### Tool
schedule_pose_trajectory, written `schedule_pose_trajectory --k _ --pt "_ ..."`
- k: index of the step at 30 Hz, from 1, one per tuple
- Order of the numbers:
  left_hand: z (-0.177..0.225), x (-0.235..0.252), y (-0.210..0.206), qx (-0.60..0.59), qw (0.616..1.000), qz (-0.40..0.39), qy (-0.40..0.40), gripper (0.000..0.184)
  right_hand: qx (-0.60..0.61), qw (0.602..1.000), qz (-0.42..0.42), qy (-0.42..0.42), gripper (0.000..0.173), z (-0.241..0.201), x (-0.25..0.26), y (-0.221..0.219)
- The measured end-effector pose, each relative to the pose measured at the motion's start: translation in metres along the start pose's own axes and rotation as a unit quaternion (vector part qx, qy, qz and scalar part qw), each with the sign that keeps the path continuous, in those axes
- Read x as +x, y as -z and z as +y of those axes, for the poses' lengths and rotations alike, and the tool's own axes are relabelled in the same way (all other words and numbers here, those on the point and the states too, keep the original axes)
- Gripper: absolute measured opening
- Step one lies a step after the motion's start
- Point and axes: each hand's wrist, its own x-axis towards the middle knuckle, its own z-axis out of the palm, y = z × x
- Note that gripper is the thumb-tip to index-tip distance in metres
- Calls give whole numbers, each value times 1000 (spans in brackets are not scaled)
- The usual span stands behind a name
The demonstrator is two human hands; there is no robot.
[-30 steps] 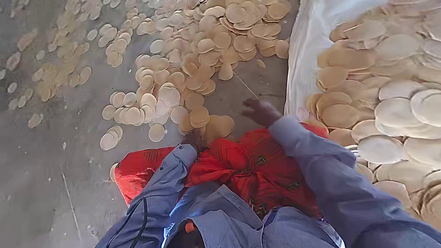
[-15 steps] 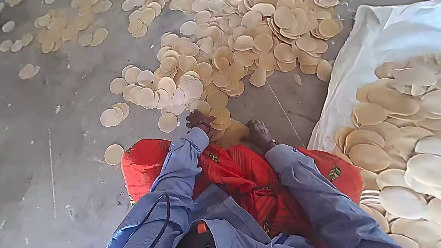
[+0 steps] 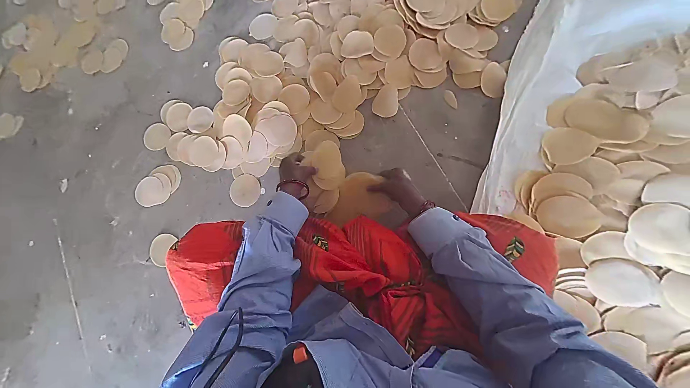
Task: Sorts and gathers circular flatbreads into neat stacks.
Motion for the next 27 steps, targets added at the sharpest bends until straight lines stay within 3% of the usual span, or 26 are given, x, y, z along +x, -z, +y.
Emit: schedule_pose_trajectory --k 3,6,9,12,13,14,16,17,19,21,24,27 --pt "9 -8 14 -134 988 63 -50 50 -22 993 115 13 37 -8 -1 23" --pt "27 -25 15 -279 958 51 -49 40 43 985 164 29 33 -8 1 31" --pt "33 -31 1 -387 922 -29 -19 44 187 974 124 7 43 -3 5 21" --pt "38 -42 -23 -438 890 -119 26 36 418 906 53 -33 33 -2 5 6" --pt "39 -46 -31 -431 892 -133 36 32 487 871 27 -56 29 -5 4 5" --pt "39 -48 -39 -407 902 -139 34 30 532 843 2 -77 38 -8 0 6" --pt "34 -50 -53 -319 939 -129 -4 34 550 829 -50 -85 70 -10 -5 10" --pt "32 -49 -58 -269 955 -121 -36 36 532 842 -70 -60 68 -8 -6 10" --pt "29 -49 -63 -217 966 -124 -74 38 464 883 -60 -36 38 -8 -9 6" --pt "29 -47 -55 -199 968 -127 -85 35 415 909 -24 -33 37 -10 -13 9" --pt "20 -32 -13 -101 991 -36 -77 37 447 888 107 1 38 -2 -25 46" --pt "4 -17 24 69 997 30 -20 33 508 786 343 82 44 29 -36 114"
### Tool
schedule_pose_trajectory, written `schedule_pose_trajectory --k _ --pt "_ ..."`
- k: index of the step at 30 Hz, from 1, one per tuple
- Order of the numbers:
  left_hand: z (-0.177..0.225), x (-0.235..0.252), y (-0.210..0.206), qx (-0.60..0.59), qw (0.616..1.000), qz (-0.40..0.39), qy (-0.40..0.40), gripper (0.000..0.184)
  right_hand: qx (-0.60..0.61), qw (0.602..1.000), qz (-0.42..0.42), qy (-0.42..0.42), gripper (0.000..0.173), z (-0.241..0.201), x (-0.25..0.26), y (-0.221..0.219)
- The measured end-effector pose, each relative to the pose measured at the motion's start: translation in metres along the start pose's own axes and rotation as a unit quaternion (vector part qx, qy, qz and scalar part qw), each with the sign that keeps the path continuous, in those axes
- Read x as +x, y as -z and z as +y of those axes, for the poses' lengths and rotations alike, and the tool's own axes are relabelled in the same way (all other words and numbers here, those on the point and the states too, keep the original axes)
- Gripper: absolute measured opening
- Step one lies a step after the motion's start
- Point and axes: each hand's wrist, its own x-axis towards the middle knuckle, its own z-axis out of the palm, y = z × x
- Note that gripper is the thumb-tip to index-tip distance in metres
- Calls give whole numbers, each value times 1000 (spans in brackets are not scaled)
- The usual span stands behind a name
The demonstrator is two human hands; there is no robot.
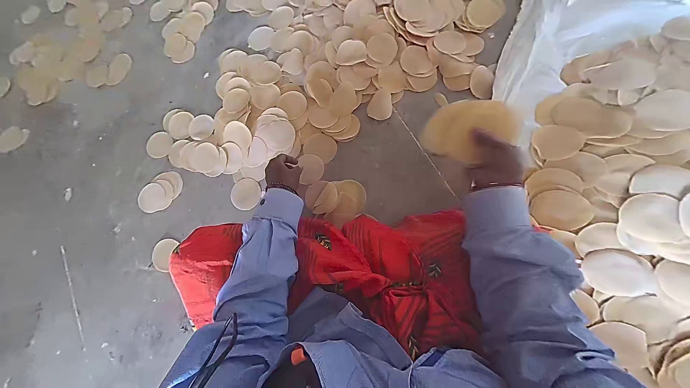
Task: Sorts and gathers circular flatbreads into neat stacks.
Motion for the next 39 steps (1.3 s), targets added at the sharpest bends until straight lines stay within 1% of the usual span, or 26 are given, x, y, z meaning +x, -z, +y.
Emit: schedule_pose_trajectory --k 1,2,3,4,5,6,7,8,9,10,11,13,14,16,17,19,22,26,30,32,33,34,36,37,38,39 --pt "-3 0 5 44 999 -19 14 33 62 994 71 49 46 -11 14 15" --pt "-3 -2 5 84 995 -47 25 35 108 980 154 66 41 -26 18 20" --pt "-2 -4 2 120 990 -75 29 36 118 967 223 39 35 -41 12 17" --pt "-1 -7 -4 142 984 -102 30 39 90 964 250 -12 28 -47 6 15" --pt "0 -8 -12 156 979 -130 29 45 25 973 220 -69 24 -40 2 17" --pt "1 -10 -19 171 973 -150 23 55 -20 985 125 -121 31 -25 -1 23" --pt "2 -12 -27 185 969 -161 18 67 -73 984 14 -161 29 -3 5 25" --pt "4 -14 -33 204 965 -167 17 76 -120 973 -72 -185 26 16 4 14" --pt "7 -18 -39 227 959 -169 20 84 -189 955 -140 -179 26 33 -4 -7" --pt "9 -21 -44 253 953 -164 20 87 -288 921 -219 -147 32 46 -17 -28" --pt "8 -22 -49 278 949 -149 17 86 -395 867 -289 -91 36 57 -34 -48" --pt "6 -22 -56 291 948 -126 4 81 -549 740 -388 30 42 82 -64 -80" --pt "6 -22 -57 289 949 -123 -3 76 -582 696 -415 76 48 97 -74 -90" --pt "6 -21 -55 269 955 -127 -7 57 -614 639 -444 132 60 120 -88 -102" --pt "5 -20 -54 261 956 -131 -3 47 -623 621 -452 151 65 125 -93 -105" --pt "0 -15 -51 263 955 -135 -8 38 -634 598 -456 182 74 131 -95 -104" --pt "2 -12 -47 262 955 -137 -5 39 -661 568 -453 187 79 131 -84 -105" --pt "-3 -3 -47 237 961 -141 11 49 -666 562 -468 146 71 127 -76 -118" --pt "-3 -4 -48 252 954 -162 12 34 -672 551 -478 129 51 127 -81 -121" --pt "-2 -5 -45 232 958 -166 9 34 -659 552 -495 123 35 122 -86 -120" --pt "-2 -4 -43 208 965 -161 12 34 -653 555 -503 113 32 118 -87 -120" --pt "-3 -3 -40 173 973 -150 24 34 -644 566 -505 103 30 114 -85 -119" --pt "-9 1 -36 66 988 -123 61 36 -601 633 -485 60 33 111 -76 -114" --pt "-13 3 -35 -6 990 -112 84 37 -582 665 -468 30 40 109 -70 -112" --pt "-17 5 -36 -92 985 -97 108 37 -565 693 -449 1 48 106 -63 -109" --pt "-21 8 -38 -179 972 -83 127 37 -545 721 -428 -26 49 102 -57 -106"
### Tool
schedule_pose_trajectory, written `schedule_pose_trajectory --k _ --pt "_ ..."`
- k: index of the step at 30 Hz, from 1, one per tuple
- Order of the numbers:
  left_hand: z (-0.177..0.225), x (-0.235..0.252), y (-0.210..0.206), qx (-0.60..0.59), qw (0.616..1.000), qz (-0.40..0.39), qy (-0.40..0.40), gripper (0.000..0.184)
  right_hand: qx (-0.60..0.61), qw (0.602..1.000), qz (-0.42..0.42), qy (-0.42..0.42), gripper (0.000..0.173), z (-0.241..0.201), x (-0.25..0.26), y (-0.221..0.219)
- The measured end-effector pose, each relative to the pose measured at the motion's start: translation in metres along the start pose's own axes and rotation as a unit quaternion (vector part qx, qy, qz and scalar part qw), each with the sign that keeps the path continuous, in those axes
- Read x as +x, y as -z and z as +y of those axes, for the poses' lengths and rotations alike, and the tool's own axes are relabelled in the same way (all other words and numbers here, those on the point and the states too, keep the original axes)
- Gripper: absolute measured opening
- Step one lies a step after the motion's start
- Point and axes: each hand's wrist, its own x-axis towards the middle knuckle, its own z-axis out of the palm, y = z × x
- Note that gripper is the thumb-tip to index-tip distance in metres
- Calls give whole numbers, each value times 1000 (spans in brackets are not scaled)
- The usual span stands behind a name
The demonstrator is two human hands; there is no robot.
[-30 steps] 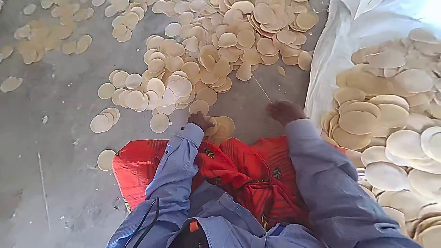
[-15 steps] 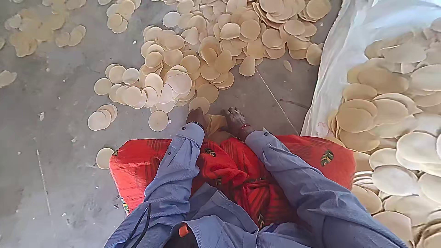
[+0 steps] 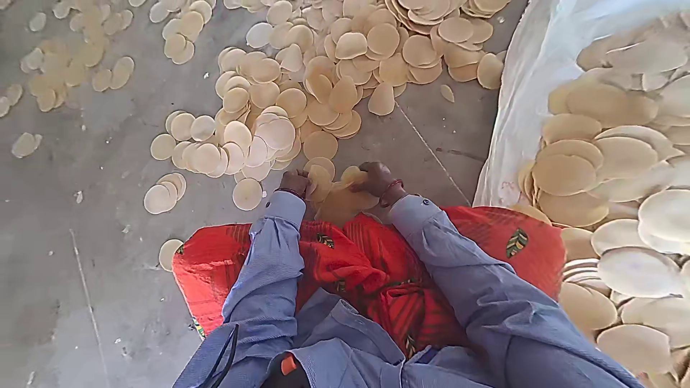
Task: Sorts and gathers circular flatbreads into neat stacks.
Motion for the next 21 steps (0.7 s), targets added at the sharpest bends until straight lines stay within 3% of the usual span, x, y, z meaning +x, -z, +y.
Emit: schedule_pose_trajectory --k 4,6,8,14,17,21 --pt "14 -18 -4 -287 957 -18 51 31 180 978 76 -79 41 10 -9 24" --pt "21 -25 -5 -339 936 -76 64 46 252 955 116 -102 47 16 -7 27" --pt "20 -27 -9 -330 935 -118 48 55 296 938 139 -118 49 16 -8 27" --pt "27 -44 -29 -322 945 -60 -6 33 352 916 156 -113 47 18 -3 8" --pt "33 -51 -31 -296 952 -74 -27 29 294 942 145 -70 38 13 -8 8" --pt "26 -41 -28 -156 975 -95 -126 24 228 963 141 6 35 7 -12 9"
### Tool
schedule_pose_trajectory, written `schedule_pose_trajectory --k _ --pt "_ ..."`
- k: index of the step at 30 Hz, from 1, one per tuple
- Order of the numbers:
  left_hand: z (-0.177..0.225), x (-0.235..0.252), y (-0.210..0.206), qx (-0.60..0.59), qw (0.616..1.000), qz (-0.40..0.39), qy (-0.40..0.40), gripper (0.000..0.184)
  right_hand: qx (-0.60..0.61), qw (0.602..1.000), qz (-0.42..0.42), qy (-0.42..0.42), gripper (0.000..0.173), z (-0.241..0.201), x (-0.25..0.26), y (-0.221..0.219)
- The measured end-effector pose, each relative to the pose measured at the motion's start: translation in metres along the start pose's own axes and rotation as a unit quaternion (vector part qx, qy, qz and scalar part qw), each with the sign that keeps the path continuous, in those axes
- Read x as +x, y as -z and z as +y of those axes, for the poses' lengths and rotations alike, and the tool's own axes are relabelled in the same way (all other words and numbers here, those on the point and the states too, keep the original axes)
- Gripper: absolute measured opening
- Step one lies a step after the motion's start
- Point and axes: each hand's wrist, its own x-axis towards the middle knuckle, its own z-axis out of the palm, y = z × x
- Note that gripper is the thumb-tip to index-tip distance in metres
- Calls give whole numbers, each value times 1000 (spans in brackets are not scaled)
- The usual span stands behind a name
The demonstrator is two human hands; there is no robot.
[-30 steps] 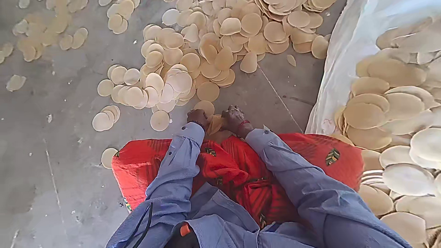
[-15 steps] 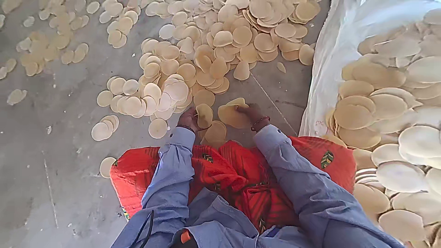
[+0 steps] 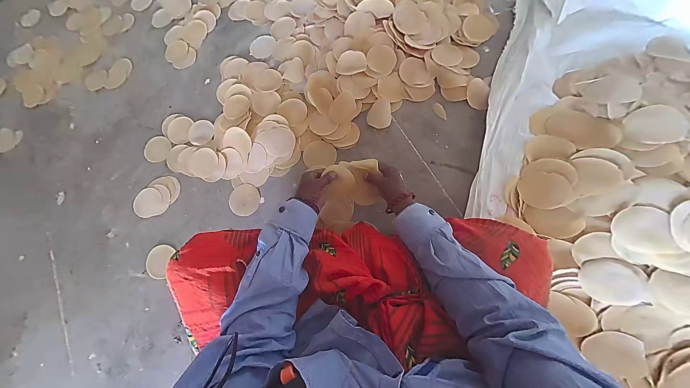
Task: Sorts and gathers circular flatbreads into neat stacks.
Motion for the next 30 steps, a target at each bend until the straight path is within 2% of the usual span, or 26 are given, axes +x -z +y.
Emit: schedule_pose_trajectory --k 3,6,10,14,18,19,20,23,25,27,28,30 --pt "-3 1 7 10 997 -71 -19 29 33 999 -18 4 31 0 -3 -3" --pt "-7 1 5 -13 994 -109 -8 14 82 996 -28 7 27 1 -5 -9" --pt "-11 3 3 -12 998 -59 -33 13 97 995 -19 -5 22 -9 -8 2" --pt "-11 5 7 -9 998 -32 -50 22 213 977 4 -28 14 -10 -4 22" --pt "-12 7 12 14 996 -37 -77 29 245 967 71 -28 11 -8 3 38" --pt "-10 7 12 16 995 -52 -85 35 231 969 79 -40 15 -8 4 40" --pt "-9 7 12 13 993 -75 -91 46 213 973 69 -65 28 -9 4 40" --pt "-3 3 5 -2 986 -140 -92 88 225 962 -32 -152 80 6 9 24" --pt "-4 0 1 -5 982 -171 -84 94 299 929 -69 -204 97 5 3 9" --pt "-7 -4 0 32 986 -150 -69 68 320 926 -79 -186 84 -3 -12 1" --pt "-7 -4 0 91 987 -114 -65 50 304 935 -105 -146 67 -9 -19 -1" --pt "-7 1 -4 219 972 -54 -65 35 231 956 -161 -87 28 -13 -25 1"
